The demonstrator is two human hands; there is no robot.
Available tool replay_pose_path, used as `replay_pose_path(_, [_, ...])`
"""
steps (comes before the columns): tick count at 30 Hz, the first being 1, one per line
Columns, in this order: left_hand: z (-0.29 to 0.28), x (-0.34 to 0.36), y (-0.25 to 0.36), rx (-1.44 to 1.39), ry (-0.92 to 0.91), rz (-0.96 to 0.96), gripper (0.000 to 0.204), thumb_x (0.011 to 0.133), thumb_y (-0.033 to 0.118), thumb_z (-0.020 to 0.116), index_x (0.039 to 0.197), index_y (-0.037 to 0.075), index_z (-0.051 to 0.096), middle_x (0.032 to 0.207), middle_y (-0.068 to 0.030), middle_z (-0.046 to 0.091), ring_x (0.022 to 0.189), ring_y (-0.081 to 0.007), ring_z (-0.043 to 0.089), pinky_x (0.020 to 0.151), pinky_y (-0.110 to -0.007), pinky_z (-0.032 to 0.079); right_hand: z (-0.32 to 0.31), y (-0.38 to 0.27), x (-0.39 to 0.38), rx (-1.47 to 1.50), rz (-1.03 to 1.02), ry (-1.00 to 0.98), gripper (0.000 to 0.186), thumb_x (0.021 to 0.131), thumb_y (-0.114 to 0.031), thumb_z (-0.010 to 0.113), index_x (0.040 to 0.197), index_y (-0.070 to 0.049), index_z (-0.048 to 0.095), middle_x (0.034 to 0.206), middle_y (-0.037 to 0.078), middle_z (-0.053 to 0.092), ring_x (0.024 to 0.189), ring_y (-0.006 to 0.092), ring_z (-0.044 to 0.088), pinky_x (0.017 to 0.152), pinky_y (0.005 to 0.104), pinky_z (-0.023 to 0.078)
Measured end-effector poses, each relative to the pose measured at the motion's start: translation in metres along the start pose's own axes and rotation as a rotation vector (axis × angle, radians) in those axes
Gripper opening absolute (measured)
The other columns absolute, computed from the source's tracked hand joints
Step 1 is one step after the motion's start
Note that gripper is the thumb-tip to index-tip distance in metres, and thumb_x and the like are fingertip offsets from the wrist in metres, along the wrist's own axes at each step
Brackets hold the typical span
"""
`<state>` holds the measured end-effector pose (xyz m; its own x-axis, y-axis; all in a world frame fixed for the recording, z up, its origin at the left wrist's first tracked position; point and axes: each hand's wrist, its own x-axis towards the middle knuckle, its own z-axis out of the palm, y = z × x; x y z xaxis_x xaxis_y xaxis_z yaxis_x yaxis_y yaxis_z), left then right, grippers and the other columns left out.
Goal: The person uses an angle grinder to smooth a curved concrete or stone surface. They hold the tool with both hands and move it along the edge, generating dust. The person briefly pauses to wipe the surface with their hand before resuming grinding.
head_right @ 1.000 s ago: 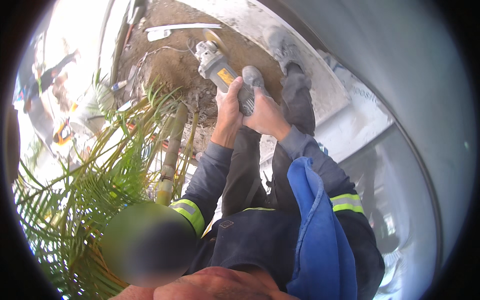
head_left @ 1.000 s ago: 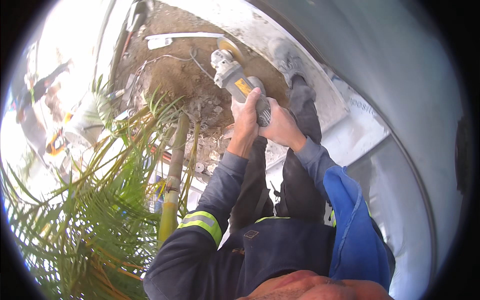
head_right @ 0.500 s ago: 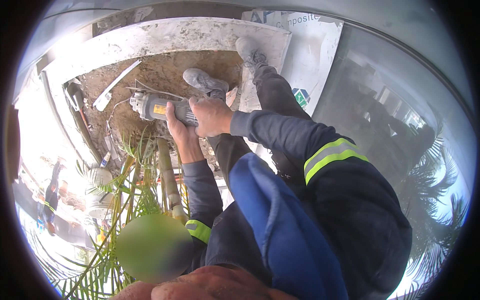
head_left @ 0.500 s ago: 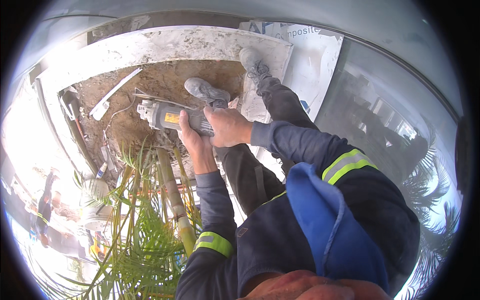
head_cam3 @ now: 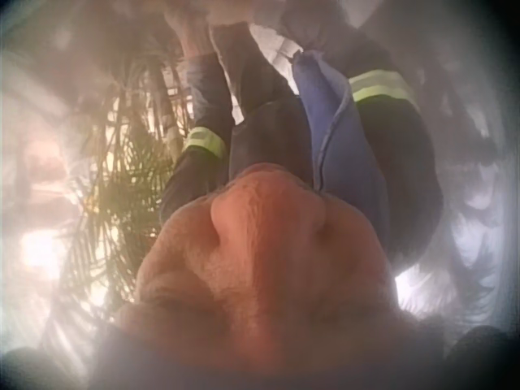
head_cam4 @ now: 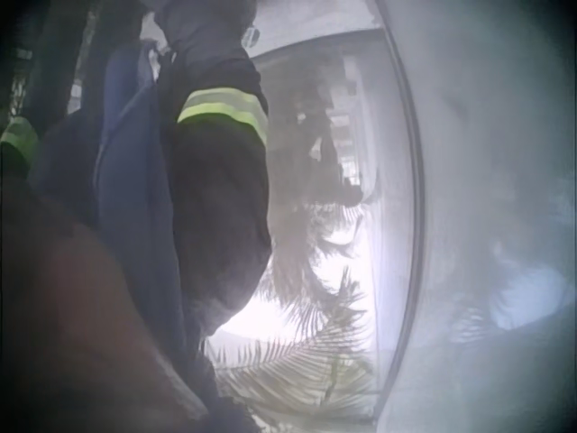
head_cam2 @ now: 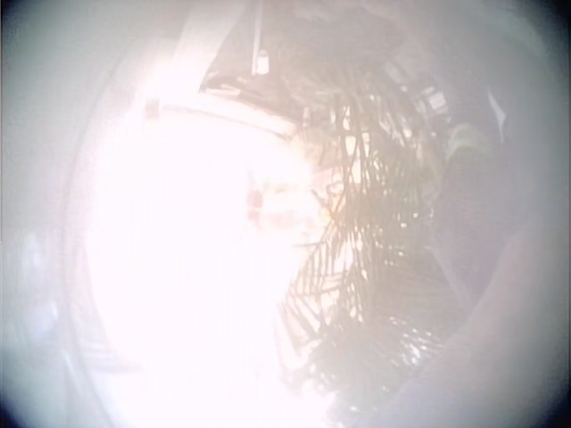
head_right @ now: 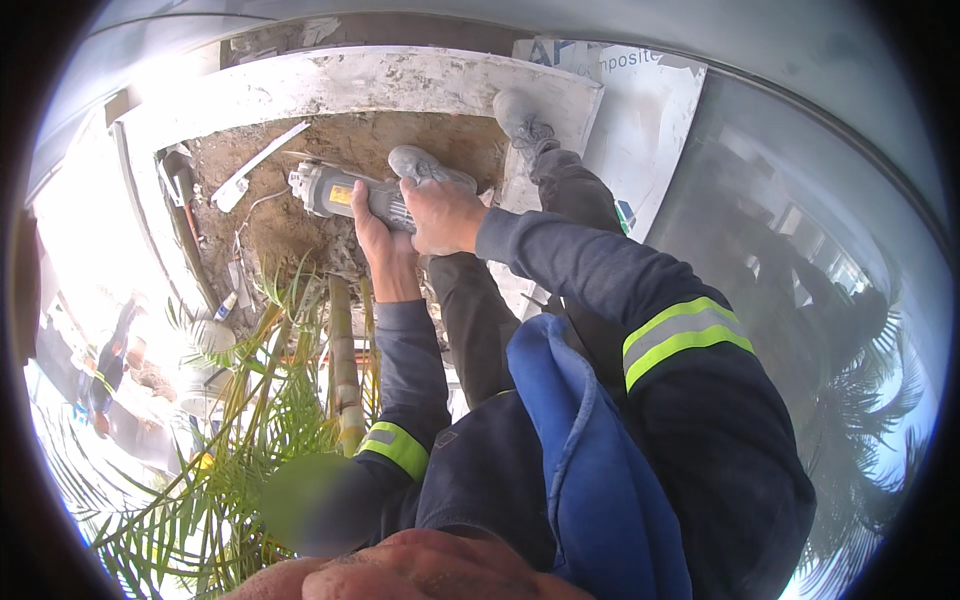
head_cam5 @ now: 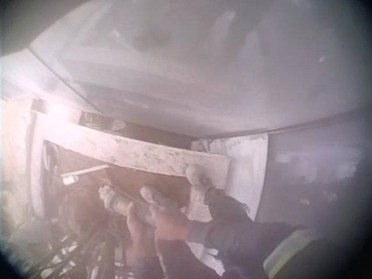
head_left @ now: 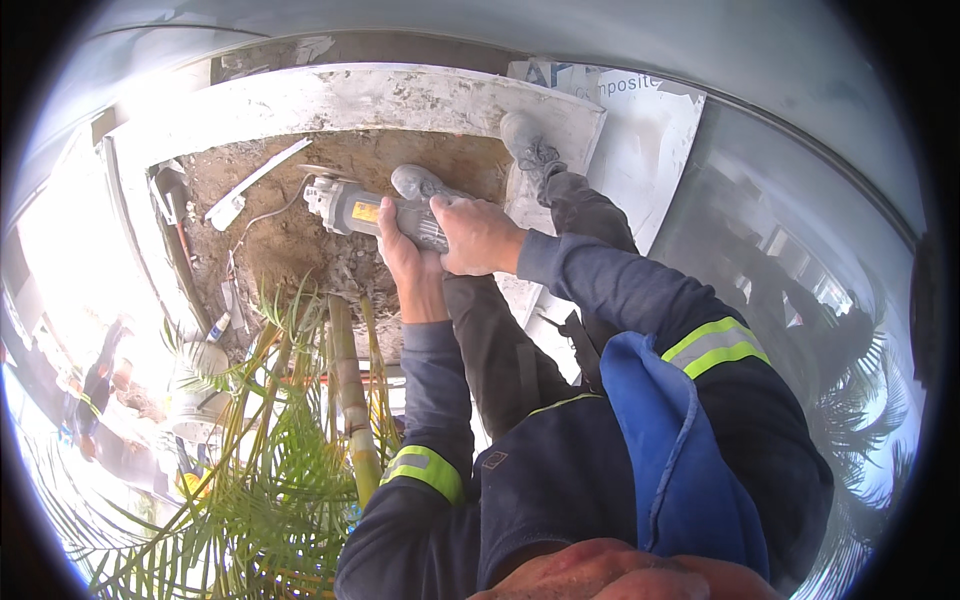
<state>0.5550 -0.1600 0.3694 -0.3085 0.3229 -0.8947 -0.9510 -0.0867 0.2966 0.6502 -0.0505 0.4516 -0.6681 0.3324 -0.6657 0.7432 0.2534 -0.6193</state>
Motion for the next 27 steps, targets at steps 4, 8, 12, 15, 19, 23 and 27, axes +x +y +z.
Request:
replay_pose_path(4, [0.011, 0.002, 0.006, -0.023, -0.035, -0.014, 0.040, 0.101, 0.035, 0.066, 0.118, 0.000, 0.057, 0.104, -0.0160, 0.070, 0.092, -0.0290, 0.072, 0.083, -0.044, 0.063, -0.007, 0.002, 0.012, -0.038, -0.017, -0.020, 0.055, 0.071, -0.011, 0.074, 0.117, 0.012, 0.057, 0.095, 0.030, 0.072, 0.093, 0.0447, 0.073, 0.081, 0.0508, 0.059])
replay_pose_path(8, [0.020, 0.012, -0.001, -0.091, -0.028, 0.000, 0.039, 0.102, 0.033, 0.066, 0.119, 0.000, 0.056, 0.105, -0.0157, 0.069, 0.092, -0.0285, 0.073, 0.081, -0.044, 0.063, -0.014, 0.007, 0.019, -0.071, -0.014, -0.029, 0.051, 0.071, -0.010, 0.074, 0.114, 0.011, 0.058, 0.097, 0.029, 0.073, 0.094, 0.0435, 0.074, 0.081, 0.0502, 0.059])
replay_pose_path(12, [0.022, 0.032, -0.017, -0.162, -0.020, 0.052, 0.038, 0.101, 0.030, 0.068, 0.121, 0.000, 0.057, 0.104, -0.0156, 0.069, 0.090, -0.0270, 0.072, 0.081, -0.041, 0.063, -0.020, 0.018, 0.034, -0.110, -0.032, -0.046, 0.048, 0.072, -0.013, 0.074, 0.112, 0.009, 0.058, 0.098, 0.029, 0.072, 0.095, 0.0447, 0.073, 0.083, 0.0514, 0.059])
replay_pose_path(15, [0.030, 0.040, -0.032, -0.161, 0.020, 0.109, 0.035, 0.100, 0.033, 0.069, 0.115, 0.002, 0.060, 0.098, -0.0144, 0.071, 0.087, -0.0270, 0.073, 0.079, -0.041, 0.063, -0.030, 0.026, 0.041, -0.161, -0.013, -0.068, 0.047, 0.073, -0.015, 0.075, 0.109, 0.008, 0.057, 0.098, 0.030, 0.071, 0.096, 0.0462, 0.072, 0.084, 0.0528, 0.058])
replay_pose_path(19, [0.045, 0.055, -0.053, -0.225, 0.049, 0.170, 0.034, 0.099, 0.026, 0.071, 0.118, 0.001, 0.057, 0.097, -0.0142, 0.070, 0.086, -0.0256, 0.072, 0.078, -0.041, 0.063, -0.037, 0.050, 0.060, -0.206, -0.014, -0.151, 0.047, 0.075, -0.019, 0.077, 0.108, 0.006, 0.055, 0.097, 0.031, 0.071, 0.097, 0.0473, 0.071, 0.086, 0.0534, 0.057])
replay_pose_path(23, [0.064, 0.104, -0.054, -0.248, 0.015, 0.266, 0.027, 0.100, 0.020, 0.070, 0.118, 0.004, 0.058, 0.097, -0.0068, 0.065, 0.086, -0.0189, 0.068, 0.077, -0.037, 0.061, -0.049, 0.082, 0.107, -0.238, -0.119, -0.156, 0.048, 0.076, -0.022, 0.079, 0.107, 0.007, 0.055, 0.094, 0.031, 0.071, 0.094, 0.0481, 0.072, 0.086, 0.0533, 0.057])
replay_pose_path(27, [0.076, 0.152, -0.045, -0.268, 0.002, 0.350, 0.035, 0.099, 0.022, 0.071, 0.122, 0.001, 0.056, 0.102, -0.0113, 0.067, 0.089, -0.0241, 0.071, 0.078, -0.042, 0.063, -0.045, 0.117, 0.169, -0.235, -0.238, -0.112, 0.053, 0.077, -0.025, 0.080, 0.109, 0.008, 0.056, 0.092, 0.032, 0.071, 0.093, 0.0492, 0.071, 0.084, 0.0533, 0.057])
